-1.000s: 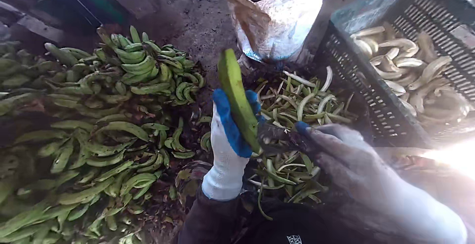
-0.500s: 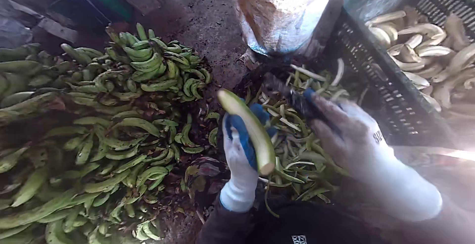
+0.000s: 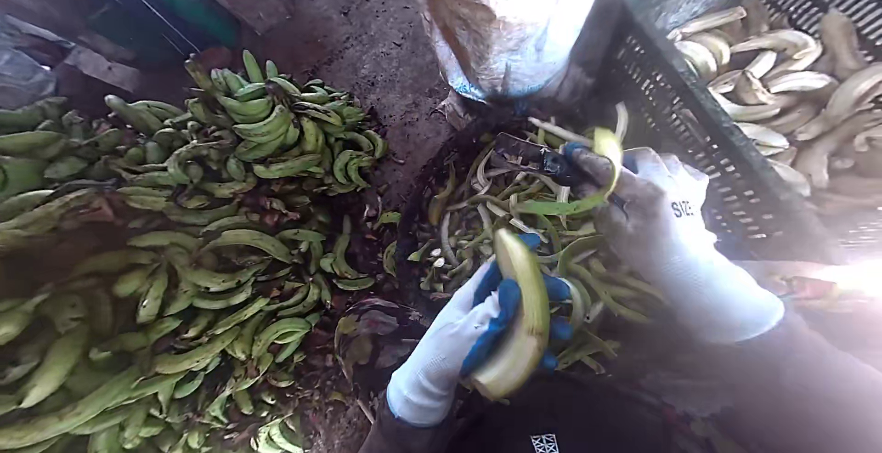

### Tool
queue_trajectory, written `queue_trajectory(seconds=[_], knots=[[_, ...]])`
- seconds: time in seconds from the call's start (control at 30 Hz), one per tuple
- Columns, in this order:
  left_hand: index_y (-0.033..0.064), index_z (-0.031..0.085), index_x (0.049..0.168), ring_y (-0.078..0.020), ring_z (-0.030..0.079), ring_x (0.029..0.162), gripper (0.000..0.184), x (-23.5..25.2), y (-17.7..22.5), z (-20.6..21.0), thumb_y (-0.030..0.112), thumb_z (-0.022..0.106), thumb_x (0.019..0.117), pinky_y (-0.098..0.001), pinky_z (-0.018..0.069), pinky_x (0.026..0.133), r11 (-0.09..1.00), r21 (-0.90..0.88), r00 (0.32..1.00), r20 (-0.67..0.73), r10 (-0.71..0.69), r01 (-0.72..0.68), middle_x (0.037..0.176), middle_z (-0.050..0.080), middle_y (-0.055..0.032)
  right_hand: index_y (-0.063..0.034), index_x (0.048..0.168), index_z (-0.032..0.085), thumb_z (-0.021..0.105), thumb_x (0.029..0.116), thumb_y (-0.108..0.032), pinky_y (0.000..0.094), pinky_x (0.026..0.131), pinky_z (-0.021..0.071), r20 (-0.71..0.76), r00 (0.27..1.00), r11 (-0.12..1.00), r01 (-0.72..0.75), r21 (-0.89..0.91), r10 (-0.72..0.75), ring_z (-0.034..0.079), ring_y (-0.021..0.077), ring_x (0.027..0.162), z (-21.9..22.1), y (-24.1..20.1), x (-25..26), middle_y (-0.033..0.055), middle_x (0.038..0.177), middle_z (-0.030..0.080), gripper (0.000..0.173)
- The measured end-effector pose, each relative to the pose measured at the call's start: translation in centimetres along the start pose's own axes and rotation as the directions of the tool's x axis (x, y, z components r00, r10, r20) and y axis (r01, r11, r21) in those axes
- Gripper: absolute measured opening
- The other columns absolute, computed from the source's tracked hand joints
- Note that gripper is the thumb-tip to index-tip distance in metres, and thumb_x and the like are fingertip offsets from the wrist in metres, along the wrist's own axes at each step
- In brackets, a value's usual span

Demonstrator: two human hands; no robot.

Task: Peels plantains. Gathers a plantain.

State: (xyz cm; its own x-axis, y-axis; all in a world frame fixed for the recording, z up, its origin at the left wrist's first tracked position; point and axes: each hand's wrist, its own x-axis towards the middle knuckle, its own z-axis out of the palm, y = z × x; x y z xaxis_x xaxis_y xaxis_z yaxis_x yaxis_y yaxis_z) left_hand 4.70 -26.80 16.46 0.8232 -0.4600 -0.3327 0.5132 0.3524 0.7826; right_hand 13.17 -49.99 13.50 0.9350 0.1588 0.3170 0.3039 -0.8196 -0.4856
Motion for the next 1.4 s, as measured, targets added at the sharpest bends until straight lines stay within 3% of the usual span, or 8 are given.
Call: queue_trajectory(seconds=[0.23, 0.47, 0.73, 0.87, 0.97, 1.13, 1.27, 1.4], knots=[[0.0221, 0.053, 0.133, -0.0255, 0.065, 0.121, 0.034, 4.4, 3.8, -0.3, 0.042, 0.038, 0.1096, -0.048, 0.0547, 0.1, 0.625, -0.035, 0.524, -0.582, 0.622, -0.78, 0.131, 0.065, -0.0032, -0.0253, 0.122, 0.074, 0.059, 0.0998, -0.036, 0.0599, 0.096, 0.0418, -0.168, 0.982, 0.939, 0.137, 0.315, -0.087, 0.062, 0.0312, 0.112, 1.0, -5.2, -5.1, 0.0135, 0.117, 0.068, 0.028], [0.0017, 0.027, 0.156, -0.0167, 0.07, 0.1, 0.077, 1.1, 0.0, -1.8, 0.051, 0.047, 0.1005, -0.037, 0.0613, 0.085, 0.889, 0.457, 0.997, -0.052, 0.055, -0.025, 0.123, 0.067, -0.0102, -0.0298, 0.134, 0.07, 0.051, 0.1012, -0.036, 0.067, 0.083, 0.0437, 0.035, 0.998, 0.991, 0.048, 0.122, -0.053, 0.064, 0.0435, 0.104, 0.6, -1.6, -0.6, 0.0198, 0.113, 0.069, 0.038], [0.0135, 0.065, 0.105, -0.0166, 0.072, 0.084, 0.048, 2.7, 2.9, -0.7, 0.043, 0.028, 0.1081, -0.0335, 0.0618, 0.072, 0.757, -0.371, 0.797, -0.518, 0.311, -0.537, 0.093, 0.071, -0.0046, -0.0282, 0.13, 0.07, 0.059, 0.0995, -0.032, 0.0621, 0.098, 0.0416, -0.147, 0.983, 0.937, 0.154, 0.312, -0.112, 0.062, 0.0329, 0.115, 1.5, -5.6, -5.5, 0.0132, 0.119, 0.068, 0.033], [0.0143, 0.059, 0.115, -0.0099, 0.069, 0.08, 0.047, 3.3, 3.7, 0.7, 0.043, 0.021, 0.1109, -0.0245, 0.0598, 0.07, 0.839, -0.15, 0.786, -0.465, 0.407, -0.523, 0.09, 0.067, -0.0011, -0.0294, 0.125, 0.066, 0.058, 0.1022, -0.032, 0.0573, 0.104, 0.0402, -0.283, 0.95, 0.932, 0.217, 0.29, -0.134, 0.06, 0.0301, 0.119, 2.3, -5.5, -6.4, 0.0123, 0.12, 0.067, 0.024], [0.0013, 0.05, 0.141, -0.0136, 0.068, 0.092, 0.05, 2.8, 0.1, -1.5, 0.033, 0.029, 0.1083, -0.0332, 0.0593, 0.082, 0.781, 0.601, 0.881, -0.263, 0.393, -0.169, 0.107, 0.068, -0.0098, -0.0226, 0.131, 0.071, 0.058, 0.0997, -0.032, 0.0609, 0.082, 0.0465, -0.019, 0.998, 0.962, 0.061, 0.267, -0.058, 0.064, 0.038, 0.102, 1.6, -3.1, -3.8, 0.0181, 0.113, 0.069, 0.035], [0.0065, 0.032, 0.154, -0.0205, 0.068, 0.064, 0.055, 0.9, -0.5, -1.4, 0.029, 0.026, 0.1043, -0.0348, 0.0603, 0.053, 0.945, 0.308, 0.928, -0.311, 0.206, -0.107, 0.094, 0.07, -0.0126, -0.0161, 0.15, 0.053, 0.038, 0.1114, -0.036, 0.0564, 0.109, 0.0431, 0.764, 0.61, 0.917, -0.394, 0.064, 0.209, 0.06, 0.033, 0.128, 1.6, -1.5, -2.3, 0.0156, 0.138, 0.063, 0.046], [0.0124, 0.054, 0.123, -0.0131, 0.064, 0.062, 0.037, 1.7, 1.7, -1.5, 0.041, 0.034, 0.1106, -0.0277, 0.0585, 0.057, 0.948, -0.08, 0.782, -0.589, 0.204, -0.307, 0.081, 0.064, -0.0038, -0.0165, 0.138, 0.066, 0.045, 0.104, -0.035, 0.0529, 0.088, 0.054, 0.258, 0.965, 0.95, -0.04, 0.309, -0.044, 0.069, 0.0287, 0.102, 1.8, -4.5, -5.0, 0.0111, 0.11, 0.073, 0.044], [0.0154, 0.062, 0.105, -0.014, 0.068, 0.073, 0.042, 2.7, 2.3, -3.3, 0.048, 0.035, 0.1063, -0.0306, 0.06, 0.067, 0.761, -0.545, 0.899, -0.422, 0.115, -0.353, 0.084, 0.066, -0.0016, -0.0311, 0.129, 0.07, 0.058, 0.1004, -0.033, 0.0567, 0.103, 0.0431, -0.067, 0.976, 0.886, 0.215, 0.412, -0.206, 0.062, 0.0251, 0.118, 1.0, -4.7, -6.2, 0.0074, 0.12, 0.069, 0.031]])
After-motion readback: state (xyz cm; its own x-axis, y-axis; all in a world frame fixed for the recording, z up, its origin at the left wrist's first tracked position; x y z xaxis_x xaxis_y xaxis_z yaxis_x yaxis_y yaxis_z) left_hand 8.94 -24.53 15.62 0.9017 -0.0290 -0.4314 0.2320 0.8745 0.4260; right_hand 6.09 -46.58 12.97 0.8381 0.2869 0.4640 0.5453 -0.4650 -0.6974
